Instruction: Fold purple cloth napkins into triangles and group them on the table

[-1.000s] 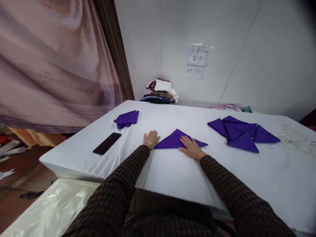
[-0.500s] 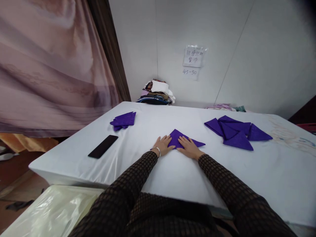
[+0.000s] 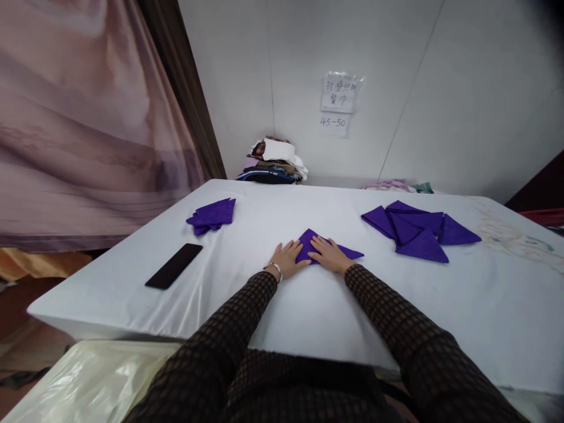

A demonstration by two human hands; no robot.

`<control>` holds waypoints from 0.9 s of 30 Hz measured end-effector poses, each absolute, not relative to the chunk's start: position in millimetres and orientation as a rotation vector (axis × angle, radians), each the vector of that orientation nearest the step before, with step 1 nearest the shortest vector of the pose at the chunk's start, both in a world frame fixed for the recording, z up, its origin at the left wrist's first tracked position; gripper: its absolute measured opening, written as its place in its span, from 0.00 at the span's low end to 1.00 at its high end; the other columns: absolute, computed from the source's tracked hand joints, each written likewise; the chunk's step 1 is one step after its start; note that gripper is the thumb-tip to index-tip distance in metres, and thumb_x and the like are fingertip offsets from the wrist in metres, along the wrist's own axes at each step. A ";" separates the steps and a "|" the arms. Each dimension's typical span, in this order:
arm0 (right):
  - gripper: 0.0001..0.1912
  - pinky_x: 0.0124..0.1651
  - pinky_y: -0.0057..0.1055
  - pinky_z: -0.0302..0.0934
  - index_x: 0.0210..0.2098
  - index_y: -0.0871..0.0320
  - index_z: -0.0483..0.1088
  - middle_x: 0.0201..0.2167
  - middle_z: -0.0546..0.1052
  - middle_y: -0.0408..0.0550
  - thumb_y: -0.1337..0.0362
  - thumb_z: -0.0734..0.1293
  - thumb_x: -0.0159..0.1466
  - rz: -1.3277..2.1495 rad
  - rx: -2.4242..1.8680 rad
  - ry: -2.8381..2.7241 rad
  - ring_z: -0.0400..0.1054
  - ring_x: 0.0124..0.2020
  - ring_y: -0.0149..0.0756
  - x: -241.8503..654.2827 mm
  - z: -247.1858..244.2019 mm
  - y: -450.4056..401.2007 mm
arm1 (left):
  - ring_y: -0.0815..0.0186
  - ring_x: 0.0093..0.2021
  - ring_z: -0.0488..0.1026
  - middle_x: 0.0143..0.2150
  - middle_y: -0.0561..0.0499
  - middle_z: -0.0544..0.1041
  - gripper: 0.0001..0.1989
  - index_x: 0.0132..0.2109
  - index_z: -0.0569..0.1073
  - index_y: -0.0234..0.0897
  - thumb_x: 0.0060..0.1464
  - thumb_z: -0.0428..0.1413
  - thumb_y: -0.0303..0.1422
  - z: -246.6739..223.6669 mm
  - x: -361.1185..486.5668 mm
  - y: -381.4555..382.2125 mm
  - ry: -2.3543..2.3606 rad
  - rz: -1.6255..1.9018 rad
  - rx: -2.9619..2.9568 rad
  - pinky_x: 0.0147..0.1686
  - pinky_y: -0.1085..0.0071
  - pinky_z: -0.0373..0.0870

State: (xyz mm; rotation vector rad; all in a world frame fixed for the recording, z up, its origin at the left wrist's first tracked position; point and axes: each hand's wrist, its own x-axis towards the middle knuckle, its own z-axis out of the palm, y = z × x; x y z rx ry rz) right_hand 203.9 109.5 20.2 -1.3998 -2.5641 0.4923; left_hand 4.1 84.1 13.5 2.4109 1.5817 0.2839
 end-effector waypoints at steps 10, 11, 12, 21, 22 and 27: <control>0.37 0.66 0.47 0.37 0.63 0.63 0.55 0.65 0.54 0.57 0.46 0.58 0.62 0.414 -1.249 -2.623 0.43 0.66 0.47 203.2 20.6 79.0 | 0.52 0.68 0.44 0.69 0.43 0.47 0.39 0.66 0.51 0.36 0.48 0.53 0.39 39.7 2.1 82.8 1.561 0.122 2.529 0.63 0.46 0.38; 0.37 0.66 0.47 0.37 0.63 0.63 0.55 0.65 0.53 0.57 0.46 0.57 0.63 0.413 -1.245 -2.623 0.43 0.66 0.46 203.7 20.6 78.5 | 0.53 0.68 0.45 0.68 0.44 0.50 0.37 0.65 0.54 0.36 0.46 0.52 0.35 41.2 -0.9 80.2 1.542 0.177 2.592 0.63 0.47 0.38; 0.36 0.66 0.47 0.36 0.64 0.62 0.54 0.65 0.52 0.56 0.46 0.57 0.63 0.418 -1.238 -2.620 0.43 0.67 0.46 204.5 20.7 78.4 | 0.54 0.67 0.48 0.67 0.44 0.54 0.36 0.63 0.58 0.37 0.45 0.52 0.31 41.8 -4.8 77.6 1.513 0.233 2.646 0.64 0.49 0.39; 0.34 0.67 0.38 0.27 0.64 0.43 0.51 0.66 0.46 0.34 0.46 0.59 0.61 0.441 -1.287 -2.616 0.41 0.67 0.38 201.0 38.5 73.1 | 0.52 0.41 0.72 0.37 0.48 0.77 0.15 0.39 0.74 0.52 0.46 0.47 0.31 27.4 -45.0 67.8 1.410 0.514 2.599 0.45 0.53 0.62; 0.33 0.67 0.40 0.26 0.64 0.42 0.49 0.66 0.46 0.33 0.48 0.59 0.61 0.406 -1.269 -2.620 0.41 0.67 0.38 197.4 41.0 67.9 | 0.52 0.40 0.72 0.36 0.48 0.77 0.15 0.39 0.74 0.53 0.45 0.47 0.32 27.0 -44.7 64.1 1.394 0.517 2.581 0.45 0.53 0.61; 0.34 0.68 0.35 0.28 0.64 0.37 0.48 0.64 0.53 0.26 0.56 0.60 0.59 0.444 -1.130 -2.569 0.46 0.66 0.37 176.2 50.9 20.3 | 0.52 0.31 0.71 0.30 0.47 0.77 0.20 0.44 0.72 0.48 0.45 0.44 0.30 35.0 -25.4 24.5 1.472 0.390 2.559 0.38 0.54 0.61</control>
